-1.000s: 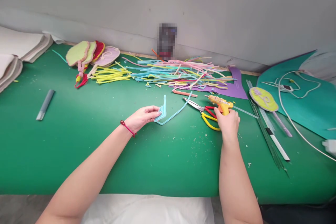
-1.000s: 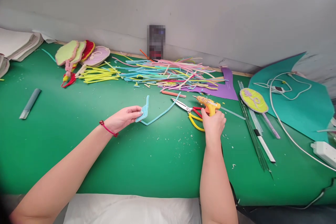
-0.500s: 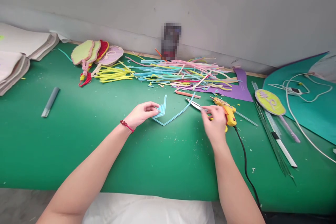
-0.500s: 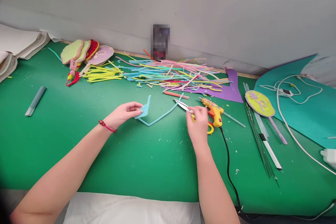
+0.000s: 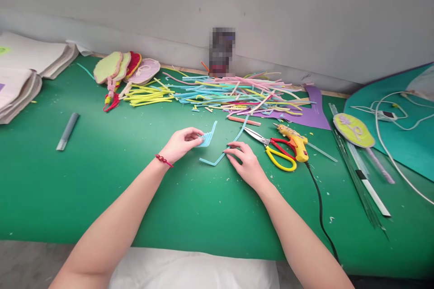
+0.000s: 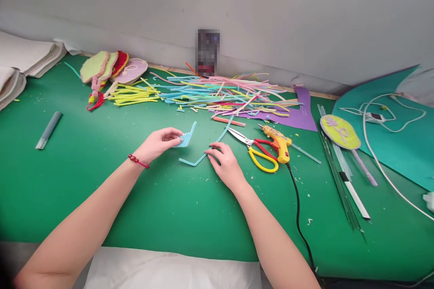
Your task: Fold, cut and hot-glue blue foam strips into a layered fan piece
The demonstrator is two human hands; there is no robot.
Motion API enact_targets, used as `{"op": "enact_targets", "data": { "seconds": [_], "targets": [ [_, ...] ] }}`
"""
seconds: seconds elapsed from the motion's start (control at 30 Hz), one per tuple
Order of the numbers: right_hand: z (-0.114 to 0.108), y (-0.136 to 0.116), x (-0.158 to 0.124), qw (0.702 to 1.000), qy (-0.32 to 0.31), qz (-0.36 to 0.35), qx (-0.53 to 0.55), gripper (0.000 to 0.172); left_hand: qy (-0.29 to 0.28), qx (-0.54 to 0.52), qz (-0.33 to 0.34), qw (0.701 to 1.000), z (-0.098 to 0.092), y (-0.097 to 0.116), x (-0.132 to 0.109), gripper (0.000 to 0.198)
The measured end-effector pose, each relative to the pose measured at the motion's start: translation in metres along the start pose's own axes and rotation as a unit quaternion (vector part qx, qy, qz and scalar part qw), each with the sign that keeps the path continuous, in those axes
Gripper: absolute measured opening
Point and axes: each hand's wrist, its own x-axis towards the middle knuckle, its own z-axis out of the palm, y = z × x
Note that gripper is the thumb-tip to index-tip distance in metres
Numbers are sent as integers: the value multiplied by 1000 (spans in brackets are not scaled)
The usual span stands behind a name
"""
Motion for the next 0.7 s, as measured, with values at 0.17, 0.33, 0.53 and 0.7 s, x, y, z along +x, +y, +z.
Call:
{"op": "enact_targets", "data": {
  "seconds": [0.17,0.33,0.53,0.7],
  "targets": [
    [-4,-6,1,997,48,37,46,22,-10,22,7,1000,8,-2,-2,37],
    [-3,-3,1,969,121,195,89,30,-30,21,29,999,19,0,-8,30],
    [-3,1,6,910,100,284,287,43,-104,33,88,990,40,-2,-16,19],
    [-12,2,11,823,73,332,455,49,-137,49,52,988,47,-14,-11,19]
  ]
}}
